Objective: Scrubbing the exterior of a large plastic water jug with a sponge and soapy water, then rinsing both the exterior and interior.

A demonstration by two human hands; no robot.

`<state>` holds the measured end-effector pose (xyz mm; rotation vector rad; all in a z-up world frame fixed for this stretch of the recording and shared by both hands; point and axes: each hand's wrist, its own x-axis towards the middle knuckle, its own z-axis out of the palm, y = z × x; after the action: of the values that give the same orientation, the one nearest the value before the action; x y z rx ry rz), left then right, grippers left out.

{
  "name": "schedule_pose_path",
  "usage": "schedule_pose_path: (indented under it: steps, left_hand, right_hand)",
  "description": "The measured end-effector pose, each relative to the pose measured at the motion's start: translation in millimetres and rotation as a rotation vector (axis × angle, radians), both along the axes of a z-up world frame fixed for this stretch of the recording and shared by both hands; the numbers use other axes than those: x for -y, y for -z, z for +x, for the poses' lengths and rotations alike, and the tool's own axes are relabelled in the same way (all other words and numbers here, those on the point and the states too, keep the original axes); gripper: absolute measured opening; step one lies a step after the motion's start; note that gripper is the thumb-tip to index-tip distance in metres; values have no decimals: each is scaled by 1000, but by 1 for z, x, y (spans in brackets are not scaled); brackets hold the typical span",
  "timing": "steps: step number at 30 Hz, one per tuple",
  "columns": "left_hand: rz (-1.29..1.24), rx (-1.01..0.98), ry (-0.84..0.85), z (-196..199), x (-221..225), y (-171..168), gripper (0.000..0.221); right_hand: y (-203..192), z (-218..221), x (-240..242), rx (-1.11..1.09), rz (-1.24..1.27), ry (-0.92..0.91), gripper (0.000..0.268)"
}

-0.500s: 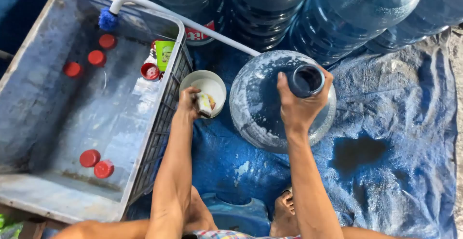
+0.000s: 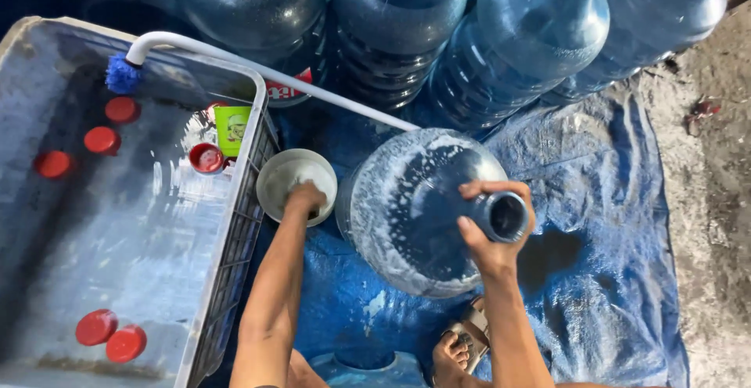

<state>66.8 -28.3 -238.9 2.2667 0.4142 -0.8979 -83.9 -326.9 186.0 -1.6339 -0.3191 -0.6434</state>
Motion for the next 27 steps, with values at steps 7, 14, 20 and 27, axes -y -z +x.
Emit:
schedule_pose_path:
  steps: [7,14,20,27]
  left_hand:
    - [-678,9,-961,-37,-11,-226,43]
    - [-400,908,12,-73,36,-299,36]
    - [-130,1394,158,-139,118,-413,69]
    - [116,1423,285,-150,150,-428,58]
  right_hand:
    - [-9,-14,46,44,119,129,53]
    - [-15,1,9,120,171,403,47]
    - [-31,5,0,32,90,243,46]
    - [-17,-4,4,152,101,362,33]
